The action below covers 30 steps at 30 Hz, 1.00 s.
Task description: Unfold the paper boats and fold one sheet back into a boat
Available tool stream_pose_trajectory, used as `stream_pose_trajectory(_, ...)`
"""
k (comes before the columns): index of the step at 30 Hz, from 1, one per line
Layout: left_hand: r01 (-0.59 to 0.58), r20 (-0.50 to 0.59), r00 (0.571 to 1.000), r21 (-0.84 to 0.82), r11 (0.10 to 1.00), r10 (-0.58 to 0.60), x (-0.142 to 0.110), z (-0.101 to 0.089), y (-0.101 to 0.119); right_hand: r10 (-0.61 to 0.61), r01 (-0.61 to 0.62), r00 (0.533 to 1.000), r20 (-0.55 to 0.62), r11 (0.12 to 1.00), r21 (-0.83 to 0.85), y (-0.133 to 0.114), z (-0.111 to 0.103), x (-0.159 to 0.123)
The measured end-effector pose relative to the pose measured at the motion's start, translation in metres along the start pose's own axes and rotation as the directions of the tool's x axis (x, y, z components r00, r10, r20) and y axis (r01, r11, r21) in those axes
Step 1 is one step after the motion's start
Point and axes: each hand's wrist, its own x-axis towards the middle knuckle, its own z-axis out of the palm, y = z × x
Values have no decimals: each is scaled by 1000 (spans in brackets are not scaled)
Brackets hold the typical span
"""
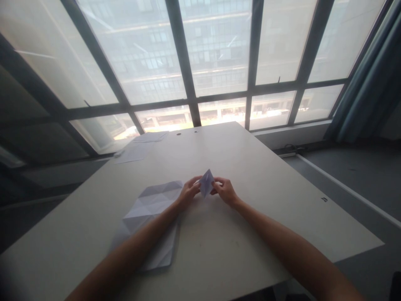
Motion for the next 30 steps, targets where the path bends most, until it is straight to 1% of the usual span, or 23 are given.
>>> stream_pose_trajectory(5,38,0,999,-129,991,-38,0,-1,3,-1,2,1000,-7,999,51,1,-2,1)
stream_pose_trajectory(8,76,34,997,-204,976,-71,1,1,6,-19,19,1000,5,993,113,-1,-3,0)
stream_pose_trajectory(12,133,86,990,-298,945,-113,0,3,10,-52,55,998,-22,983,174,-5,-1,-3)
stream_pose_trajectory(16,195,71,981,-363,911,-182,-1,0,13,-104,103,995,-6,980,170,-6,-2,-4)
stream_pose_trajectory(19,249,89,968,-396,884,-233,-1,-1,11,-152,151,988,-7,979,140,-5,-4,-4)
stream_pose_trajectory(22,262,91,965,-369,892,-246,0,1,6,-202,201,979,5,979,44,-7,-6,-5)
stream_pose_trajectory(26,212,28,977,-255,943,-212,0,5,-3,-265,264,964,14,953,-145,-12,-4,-8)
stream_pose_trajectory(28,190,-18,980,-180,965,-197,0,7,-6,-269,267,963,16,947,-179,-13,-2,-9)
stream_pose_trajectory(30,152,-51,986,-94,984,-158,-1,9,-7,-265,260,964,4,944,-202,-11,0,-8)
